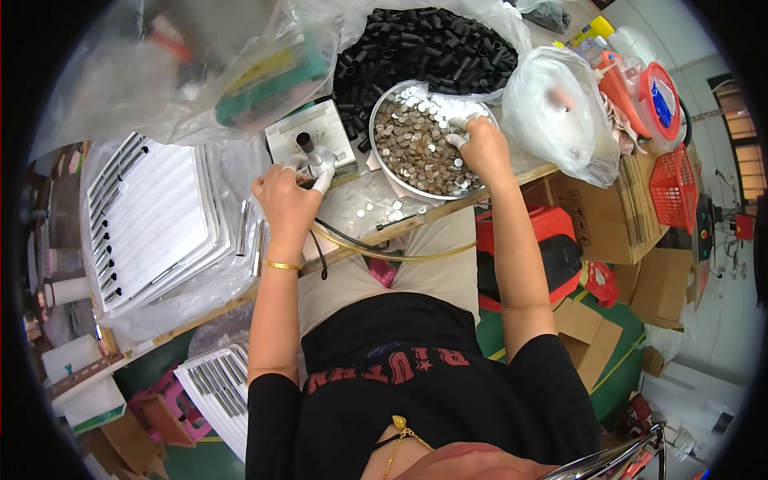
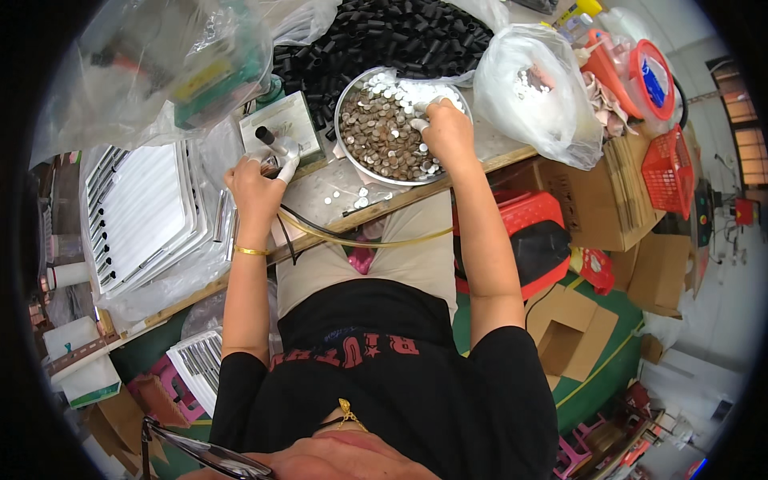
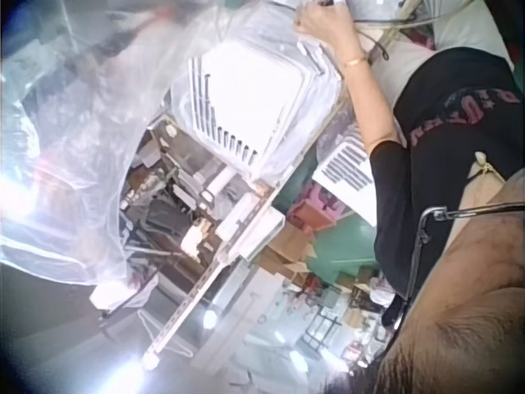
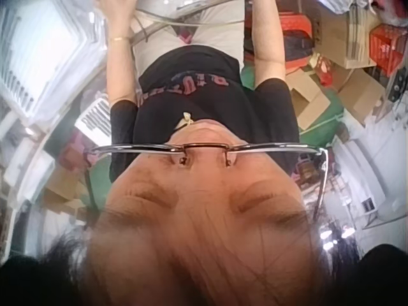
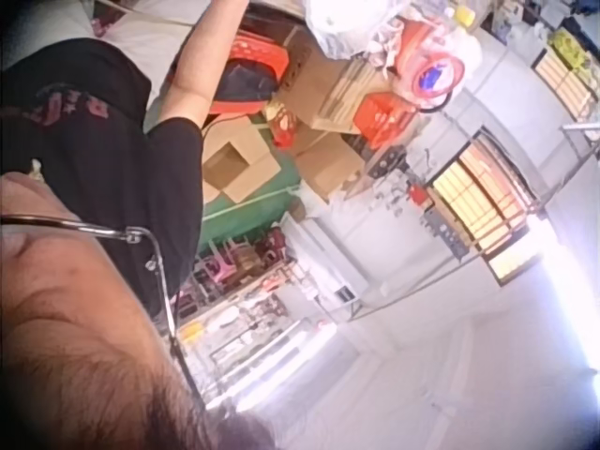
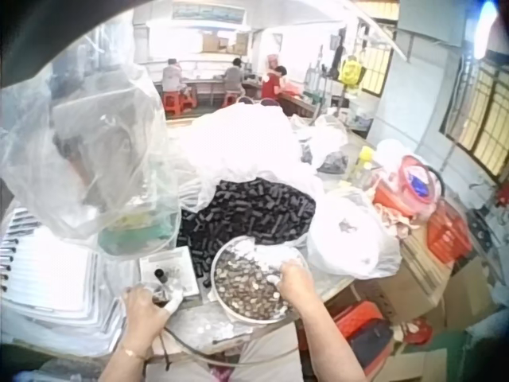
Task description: Manually assemble small metal hardware components using a hand-operated press and placing them into a tray.
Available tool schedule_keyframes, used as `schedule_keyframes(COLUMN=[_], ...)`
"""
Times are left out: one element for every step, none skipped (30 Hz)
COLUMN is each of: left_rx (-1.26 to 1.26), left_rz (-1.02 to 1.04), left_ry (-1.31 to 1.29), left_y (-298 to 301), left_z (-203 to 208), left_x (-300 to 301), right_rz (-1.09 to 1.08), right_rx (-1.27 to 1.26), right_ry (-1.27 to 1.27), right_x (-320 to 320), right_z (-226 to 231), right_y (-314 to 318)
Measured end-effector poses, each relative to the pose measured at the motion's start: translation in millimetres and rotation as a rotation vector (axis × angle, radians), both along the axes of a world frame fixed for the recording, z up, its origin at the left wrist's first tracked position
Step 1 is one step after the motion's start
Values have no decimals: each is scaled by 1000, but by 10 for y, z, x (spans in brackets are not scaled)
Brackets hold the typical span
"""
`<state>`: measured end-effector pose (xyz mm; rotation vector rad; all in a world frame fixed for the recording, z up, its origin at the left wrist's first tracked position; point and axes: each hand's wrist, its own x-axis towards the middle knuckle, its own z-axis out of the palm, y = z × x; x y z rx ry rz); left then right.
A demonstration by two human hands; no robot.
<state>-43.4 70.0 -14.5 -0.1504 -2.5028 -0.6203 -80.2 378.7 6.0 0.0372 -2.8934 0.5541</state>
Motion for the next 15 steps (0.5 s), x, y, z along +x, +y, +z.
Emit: schedule_keyframes(left_rx=[-2, -8, -13, -14, -9, -5, -4, 6, 16, 15, 10, 5, 6, 6, 5], left_rz=[2, 5, 8, 9, 15, 20, 21, 14, 7, 12, 5, -1, 4, -2, -8], left_ry=[-1, -6, -11, -12, -11, -9, -9, -20, -30, -30, -24, -18, -18, -10, -2], left_y=[1, 1, -1, -5, -12, -17, -11, -2, 5, -2, -9, -16, -18, -18, -20], left_z=[0, -2, -2, -9, -16, -19, -9, 11, 23, 17, 4, -8, -16, -23, -29], left_x=[1, 0, -2, -1, -1, -2, 1, 3, 4, 8, 5, 1, -3, -8, -13], right_rz=[32, 63, 63, 47, 30, 31, 29, 27, 28, 27, 25, 30, 17, 4, -4], right_rx=[6, 12, 10, 31, 52, 51, 86, 120, 121, 86, 52, 51, 2, -48, -73], right_ry=[40, 81, 81, 40, -1, -1, 8, 18, 18, 43, 68, 69, 99, 130, 112], right_x=[-14, -23, -25, -20, -17, -27, -38, -45, -40, -23, -13, -12, -12, -13, -13], right_z=[-18, -32, -45, -20, -7, -38, -74, -98, -112, -100, -93, -99, -106, -106, -99], right_y=[9, 15, 13, -19, -37, -34, -34, -28, -12, -23, -30, -29, -19, -8, 3])
